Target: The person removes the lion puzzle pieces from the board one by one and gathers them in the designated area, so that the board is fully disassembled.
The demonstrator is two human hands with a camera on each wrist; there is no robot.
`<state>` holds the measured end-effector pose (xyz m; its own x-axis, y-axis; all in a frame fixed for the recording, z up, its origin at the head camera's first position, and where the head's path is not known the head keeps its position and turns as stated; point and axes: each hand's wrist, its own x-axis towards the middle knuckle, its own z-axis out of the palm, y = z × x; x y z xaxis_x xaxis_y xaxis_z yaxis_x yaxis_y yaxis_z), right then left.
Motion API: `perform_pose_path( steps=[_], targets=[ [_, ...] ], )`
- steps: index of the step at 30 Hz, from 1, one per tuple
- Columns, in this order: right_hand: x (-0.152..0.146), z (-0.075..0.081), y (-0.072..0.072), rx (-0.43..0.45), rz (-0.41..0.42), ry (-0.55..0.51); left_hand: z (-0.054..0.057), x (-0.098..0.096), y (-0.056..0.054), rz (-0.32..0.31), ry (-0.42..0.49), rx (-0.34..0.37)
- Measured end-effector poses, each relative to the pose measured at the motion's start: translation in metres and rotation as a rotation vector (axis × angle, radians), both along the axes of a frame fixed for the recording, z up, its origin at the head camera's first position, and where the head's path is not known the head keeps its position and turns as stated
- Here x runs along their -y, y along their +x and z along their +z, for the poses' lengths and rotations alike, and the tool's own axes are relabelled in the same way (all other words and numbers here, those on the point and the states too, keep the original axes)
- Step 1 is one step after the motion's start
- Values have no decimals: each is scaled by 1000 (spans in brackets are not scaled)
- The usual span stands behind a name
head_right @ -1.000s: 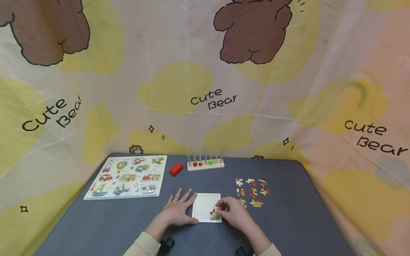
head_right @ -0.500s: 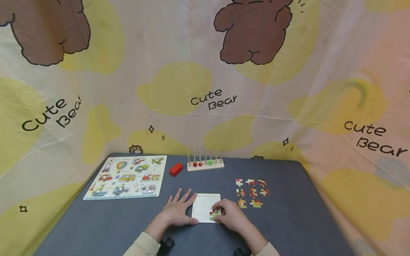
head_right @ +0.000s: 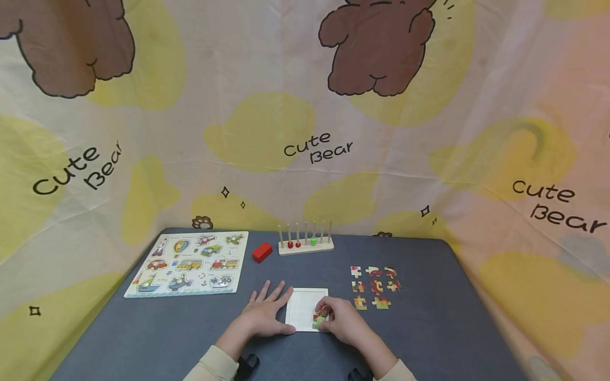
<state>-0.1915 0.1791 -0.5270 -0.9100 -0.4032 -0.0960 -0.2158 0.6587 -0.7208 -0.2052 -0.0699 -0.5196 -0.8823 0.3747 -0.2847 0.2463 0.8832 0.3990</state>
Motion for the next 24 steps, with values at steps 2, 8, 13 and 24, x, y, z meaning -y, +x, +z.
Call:
perform_pose_path(
  steps=[2, 8, 13, 24],
  targets=[
    [0, 0, 0, 1, -1, -13, 0, 0, 0, 2, -2, -1],
    [-5, 1, -1, -16, -16, -85, -1, 0, -1, 4, -9, -1],
    [-12, 8, -1, -19, -81, -122, -1, 0, 0, 9, -1, 8],
    [-34, 22, -2, -57, -186, -111, 1, -1, 0, 10, -5, 17]
  ],
)
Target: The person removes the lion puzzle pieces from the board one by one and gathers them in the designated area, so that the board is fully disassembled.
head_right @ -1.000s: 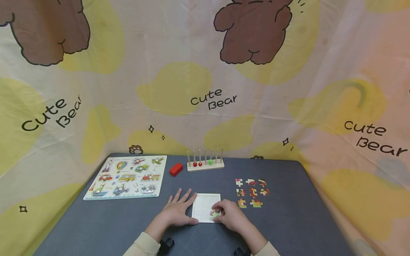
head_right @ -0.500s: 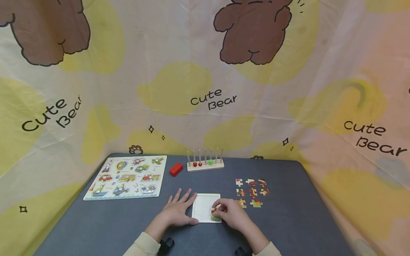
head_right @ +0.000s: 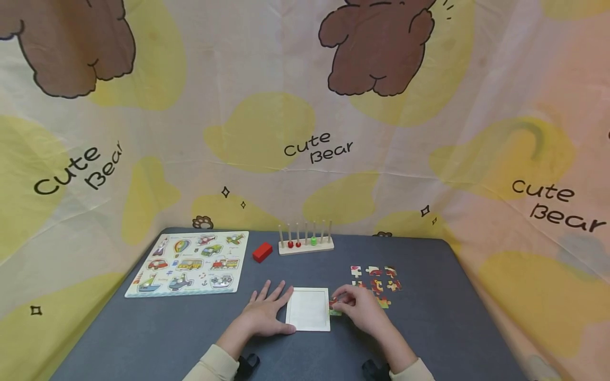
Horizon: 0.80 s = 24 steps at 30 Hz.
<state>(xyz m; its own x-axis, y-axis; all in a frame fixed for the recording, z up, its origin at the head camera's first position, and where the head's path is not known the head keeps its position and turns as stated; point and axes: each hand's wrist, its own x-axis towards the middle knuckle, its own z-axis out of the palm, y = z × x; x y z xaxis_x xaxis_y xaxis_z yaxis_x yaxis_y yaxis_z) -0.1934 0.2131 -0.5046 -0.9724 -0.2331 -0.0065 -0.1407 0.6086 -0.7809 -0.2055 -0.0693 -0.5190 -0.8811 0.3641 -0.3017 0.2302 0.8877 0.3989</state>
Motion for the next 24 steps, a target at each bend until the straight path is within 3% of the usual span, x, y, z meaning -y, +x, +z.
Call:
perform_pose_path(
  steps=[24],
  targets=[
    [-50, 12, -5, -10, -114, -6, 2, -1, 1, -2, 7, 10]
  ],
)
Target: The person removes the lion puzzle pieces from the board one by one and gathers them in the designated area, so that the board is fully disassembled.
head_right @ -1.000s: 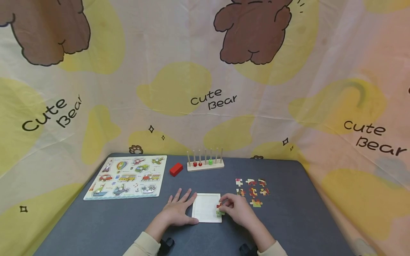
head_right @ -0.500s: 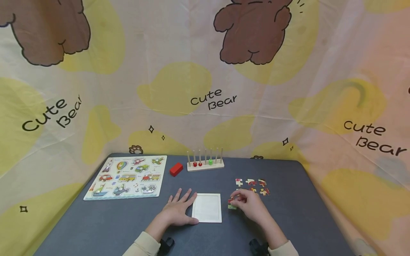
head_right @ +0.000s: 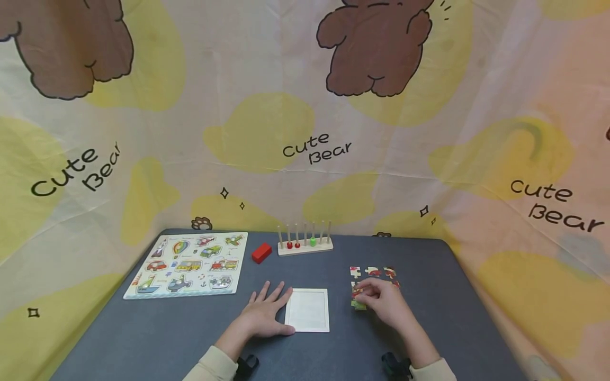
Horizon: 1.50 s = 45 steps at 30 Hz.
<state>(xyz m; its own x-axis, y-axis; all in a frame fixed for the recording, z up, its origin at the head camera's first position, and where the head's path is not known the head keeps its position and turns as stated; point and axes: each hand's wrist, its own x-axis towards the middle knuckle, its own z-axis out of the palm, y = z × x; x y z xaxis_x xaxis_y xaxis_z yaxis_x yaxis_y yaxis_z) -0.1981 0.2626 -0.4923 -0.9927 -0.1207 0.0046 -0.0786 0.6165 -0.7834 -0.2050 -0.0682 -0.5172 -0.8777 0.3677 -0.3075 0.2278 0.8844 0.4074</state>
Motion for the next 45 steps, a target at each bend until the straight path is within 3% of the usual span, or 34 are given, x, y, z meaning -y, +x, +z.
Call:
perform_pose_path(
  steps=[10, 27, 45],
  targets=[
    [-19, 9, 5, 15, -44, 5, 1, 0, 0, -1, 1, -6],
    [-66, -2, 2, 11, -98, 10, -1, 1, -1, 5, 6, 1],
    [-94, -15, 3, 77, -118, 25, -1, 1, 0, -2, 1, -6]
  ],
)
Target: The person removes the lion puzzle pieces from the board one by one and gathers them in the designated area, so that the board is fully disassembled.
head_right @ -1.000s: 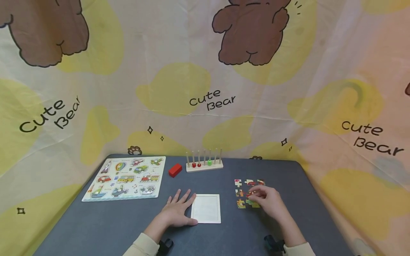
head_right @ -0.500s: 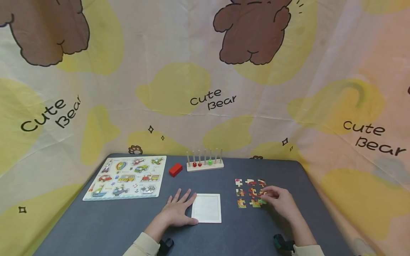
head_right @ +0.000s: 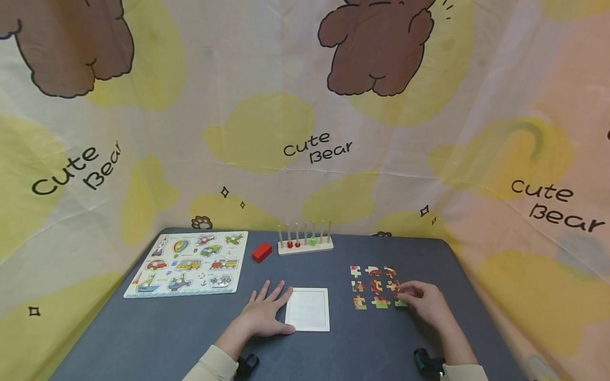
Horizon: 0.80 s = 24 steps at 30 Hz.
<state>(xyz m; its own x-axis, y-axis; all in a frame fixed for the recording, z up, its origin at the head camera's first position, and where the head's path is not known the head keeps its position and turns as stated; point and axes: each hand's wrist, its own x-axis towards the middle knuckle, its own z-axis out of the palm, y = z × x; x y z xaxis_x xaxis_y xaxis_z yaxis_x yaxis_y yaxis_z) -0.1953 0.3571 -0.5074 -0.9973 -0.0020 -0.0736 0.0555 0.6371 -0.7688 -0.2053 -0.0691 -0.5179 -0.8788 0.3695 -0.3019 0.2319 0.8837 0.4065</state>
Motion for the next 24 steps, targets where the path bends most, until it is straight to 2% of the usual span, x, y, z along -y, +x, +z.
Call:
perform_pose_path(
  steps=[7, 14, 24],
  targets=[
    [-3, -9, -6, 19, -15, 20, -1, 0, -1, 1, -6, 0],
    [-2, -15, -12, 6, -47, 135, 0, -1, 0, 1, -7, -3],
    [1, -16, -14, -27, -51, 227, -1, 0, 0, 2, -10, -8]
  ],
)
